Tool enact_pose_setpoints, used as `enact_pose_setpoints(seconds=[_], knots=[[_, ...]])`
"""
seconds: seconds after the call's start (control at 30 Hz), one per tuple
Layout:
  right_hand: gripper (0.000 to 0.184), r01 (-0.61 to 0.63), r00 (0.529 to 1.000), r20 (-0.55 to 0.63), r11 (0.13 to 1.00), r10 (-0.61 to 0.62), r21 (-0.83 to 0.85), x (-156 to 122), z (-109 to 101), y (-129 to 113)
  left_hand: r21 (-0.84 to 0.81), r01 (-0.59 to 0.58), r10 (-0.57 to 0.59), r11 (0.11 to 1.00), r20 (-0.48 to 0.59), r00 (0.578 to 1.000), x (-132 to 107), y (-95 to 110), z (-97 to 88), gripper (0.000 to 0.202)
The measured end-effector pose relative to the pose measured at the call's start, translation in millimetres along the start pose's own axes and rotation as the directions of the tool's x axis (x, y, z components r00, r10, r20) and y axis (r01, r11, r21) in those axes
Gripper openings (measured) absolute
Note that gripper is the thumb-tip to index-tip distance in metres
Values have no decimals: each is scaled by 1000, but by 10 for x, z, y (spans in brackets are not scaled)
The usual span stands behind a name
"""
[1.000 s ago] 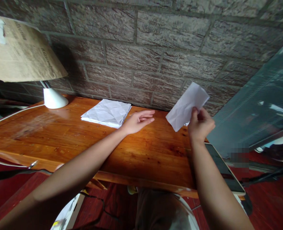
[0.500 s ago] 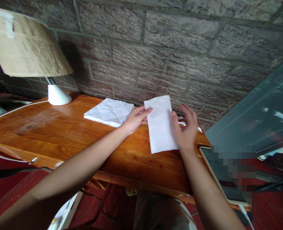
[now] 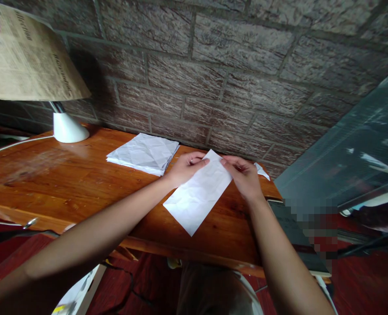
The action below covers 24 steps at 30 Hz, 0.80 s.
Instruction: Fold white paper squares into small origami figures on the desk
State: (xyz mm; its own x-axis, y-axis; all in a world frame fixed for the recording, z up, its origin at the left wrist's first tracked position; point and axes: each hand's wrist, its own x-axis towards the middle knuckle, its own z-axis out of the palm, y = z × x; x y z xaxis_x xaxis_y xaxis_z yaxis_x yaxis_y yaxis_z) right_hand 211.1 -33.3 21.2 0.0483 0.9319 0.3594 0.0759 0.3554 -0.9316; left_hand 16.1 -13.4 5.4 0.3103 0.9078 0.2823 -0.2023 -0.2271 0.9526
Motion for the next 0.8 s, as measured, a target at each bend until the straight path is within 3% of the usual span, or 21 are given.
enact_pose_setpoints(seconds=[0.2, 0.37, 0.6, 0.8], knots=[[24, -57, 997, 60, 998, 55, 23, -31, 0, -46, 63, -106, 104, 992, 32, 994, -33, -16, 35, 42], [24, -46, 998, 54, 999, 46, 2, -27, -8, -72, 66, -110, 106, 992, 66, 992, -44, -43, 46, 42], [24, 6, 989, 148, 999, 1, -42, -66, 28, -113, -77, -104, 102, 992, -24, 994, 2, -54, 51, 48], [26, 17, 995, 98, 997, -10, -70, -74, 36, -141, -70, -117, 118, 991, 7, 993, -27, -52, 58, 56]])
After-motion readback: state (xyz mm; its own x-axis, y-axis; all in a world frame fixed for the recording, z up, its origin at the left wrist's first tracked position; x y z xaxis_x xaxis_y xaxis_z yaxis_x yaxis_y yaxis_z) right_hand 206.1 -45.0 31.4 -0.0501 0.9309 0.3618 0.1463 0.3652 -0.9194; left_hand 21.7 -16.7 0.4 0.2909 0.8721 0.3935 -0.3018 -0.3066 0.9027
